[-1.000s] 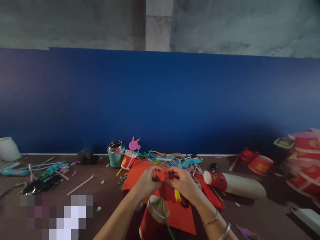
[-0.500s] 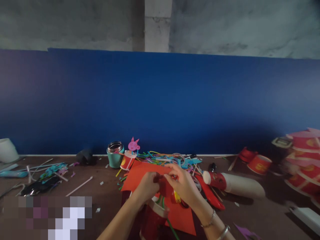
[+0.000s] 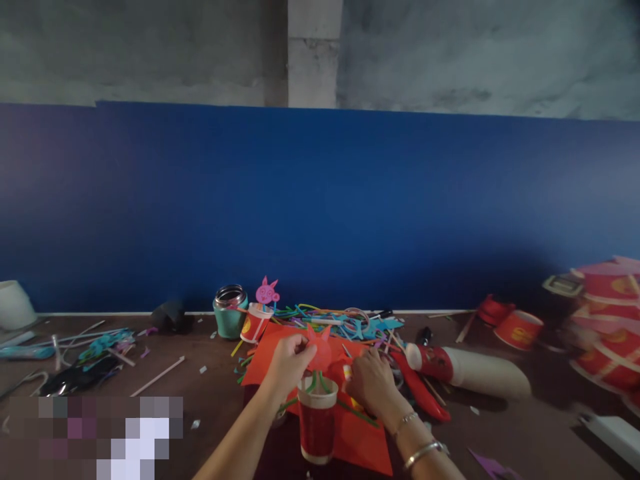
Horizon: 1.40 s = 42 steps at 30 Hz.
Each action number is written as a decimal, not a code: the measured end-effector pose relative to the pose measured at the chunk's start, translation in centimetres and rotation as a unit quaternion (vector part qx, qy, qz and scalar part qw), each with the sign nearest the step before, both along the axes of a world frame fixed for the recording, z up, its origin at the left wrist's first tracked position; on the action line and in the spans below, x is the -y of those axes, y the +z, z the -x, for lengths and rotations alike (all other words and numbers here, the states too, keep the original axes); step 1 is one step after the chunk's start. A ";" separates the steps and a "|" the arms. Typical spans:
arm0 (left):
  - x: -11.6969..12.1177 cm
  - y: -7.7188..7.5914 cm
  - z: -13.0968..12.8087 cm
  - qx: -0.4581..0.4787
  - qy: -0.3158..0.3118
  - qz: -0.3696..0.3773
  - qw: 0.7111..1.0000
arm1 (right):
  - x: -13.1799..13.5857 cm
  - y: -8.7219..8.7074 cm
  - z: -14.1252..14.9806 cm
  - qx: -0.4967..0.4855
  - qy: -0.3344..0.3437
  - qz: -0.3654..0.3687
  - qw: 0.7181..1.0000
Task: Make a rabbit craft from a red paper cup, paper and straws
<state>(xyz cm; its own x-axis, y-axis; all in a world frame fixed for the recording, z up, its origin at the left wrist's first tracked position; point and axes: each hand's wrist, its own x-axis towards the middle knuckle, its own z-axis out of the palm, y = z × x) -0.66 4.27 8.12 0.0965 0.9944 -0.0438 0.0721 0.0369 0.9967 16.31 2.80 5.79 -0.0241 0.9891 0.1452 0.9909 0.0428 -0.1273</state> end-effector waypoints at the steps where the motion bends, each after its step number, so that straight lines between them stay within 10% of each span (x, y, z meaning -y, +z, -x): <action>1: -0.1 -0.1 0.0 -0.012 0.001 -0.013 1.000 | 0.0 0.3 0.0 0.002 -0.004 -0.002 1.000; 9: -0.7 -0.9 -0.2 -0.116 0.037 -0.091 0.988 | 1.2 4.4 1.2 -0.190 0.085 -0.147 0.967; 21: 0.7 -0.1 -0.9 -0.138 0.026 -0.124 0.982 | 1.9 4.1 2.3 -0.151 0.115 -0.222 0.956; 33: 0.3 0.5 -0.2 0.016 0.010 -0.053 0.998 | 1.4 4.1 1.6 -0.151 0.064 -0.201 0.966; 42: 0.8 1.8 0.5 0.128 -0.014 0.080 0.988 | -0.3 2.3 -0.2 -0.084 -0.004 -0.051 0.995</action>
<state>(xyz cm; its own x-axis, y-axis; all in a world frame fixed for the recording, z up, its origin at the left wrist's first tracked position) -1.20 3.47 9.96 0.1530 0.9735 -0.1699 -0.1788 0.1964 0.9641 16.49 3.11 8.04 0.0176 0.9691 0.2462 0.9561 0.0557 -0.2876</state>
